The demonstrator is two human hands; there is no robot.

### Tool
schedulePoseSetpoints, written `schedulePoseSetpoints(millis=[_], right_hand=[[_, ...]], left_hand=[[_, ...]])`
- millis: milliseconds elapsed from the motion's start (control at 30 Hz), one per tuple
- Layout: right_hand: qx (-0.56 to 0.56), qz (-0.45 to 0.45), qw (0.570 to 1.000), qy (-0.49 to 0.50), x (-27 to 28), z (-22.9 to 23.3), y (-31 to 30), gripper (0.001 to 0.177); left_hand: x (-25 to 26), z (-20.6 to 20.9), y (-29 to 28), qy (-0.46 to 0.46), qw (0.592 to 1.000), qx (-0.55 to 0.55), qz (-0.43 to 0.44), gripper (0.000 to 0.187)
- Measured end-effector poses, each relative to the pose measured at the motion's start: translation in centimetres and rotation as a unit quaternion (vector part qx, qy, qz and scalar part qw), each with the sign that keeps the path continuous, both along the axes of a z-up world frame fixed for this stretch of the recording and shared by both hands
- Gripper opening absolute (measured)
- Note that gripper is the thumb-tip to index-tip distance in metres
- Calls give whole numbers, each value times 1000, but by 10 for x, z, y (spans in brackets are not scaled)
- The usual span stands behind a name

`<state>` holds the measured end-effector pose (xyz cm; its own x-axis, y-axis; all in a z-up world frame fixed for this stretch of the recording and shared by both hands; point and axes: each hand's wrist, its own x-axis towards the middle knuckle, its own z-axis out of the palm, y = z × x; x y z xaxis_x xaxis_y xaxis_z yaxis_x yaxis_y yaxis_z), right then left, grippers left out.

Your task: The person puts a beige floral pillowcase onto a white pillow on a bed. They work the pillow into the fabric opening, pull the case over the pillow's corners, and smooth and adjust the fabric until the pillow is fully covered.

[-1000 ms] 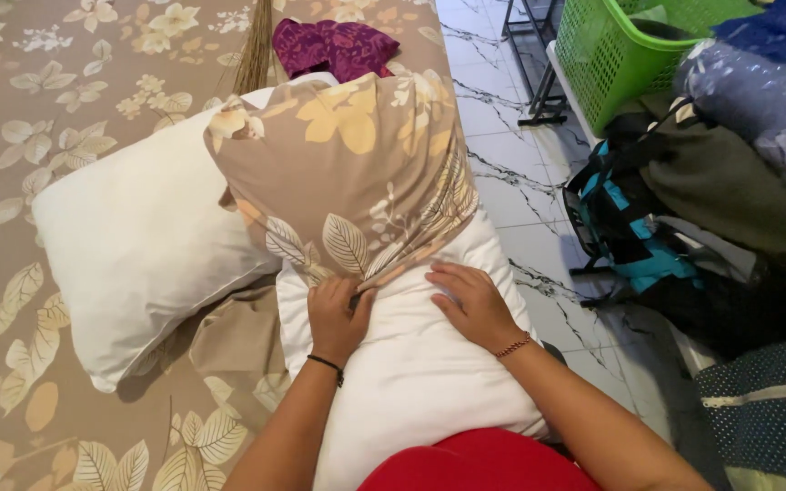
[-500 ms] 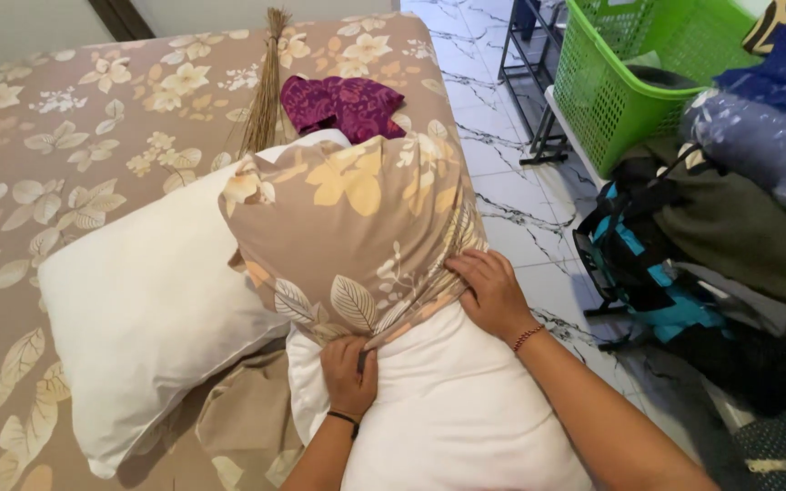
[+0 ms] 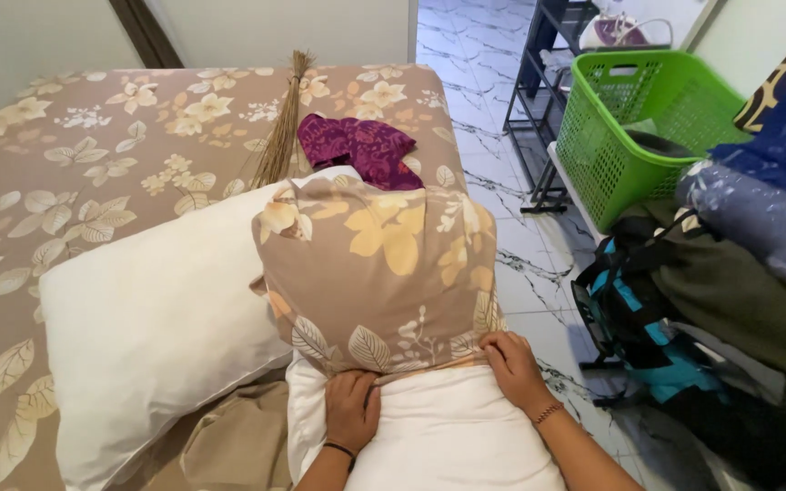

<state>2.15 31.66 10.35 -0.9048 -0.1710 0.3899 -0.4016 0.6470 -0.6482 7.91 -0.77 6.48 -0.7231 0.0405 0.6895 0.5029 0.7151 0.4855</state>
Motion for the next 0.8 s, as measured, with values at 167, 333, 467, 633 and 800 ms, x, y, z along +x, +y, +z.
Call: schedulePoseSetpoints(millis=[167,333,467,633,800], right_hand=[[-203,5,975,-87,12,-49,32,40],[-312,-40,915,-252,40,-107,63,52],[-372,-48,853,-364,61,-169,102,55],[-333,-45,913,-231,120,-38,71,46],[-449,-15,889,-88,187,148,41,37]], left_hand=[[-3,7,-1,13,1000,-4,4,25],[-1,10,-2,29,999,-11,21,24],[1,23,1,13,999,-19,44,15],[20,50,-2,40,997,26,62,20],[-13,5,13,51,978,199,49,33]])
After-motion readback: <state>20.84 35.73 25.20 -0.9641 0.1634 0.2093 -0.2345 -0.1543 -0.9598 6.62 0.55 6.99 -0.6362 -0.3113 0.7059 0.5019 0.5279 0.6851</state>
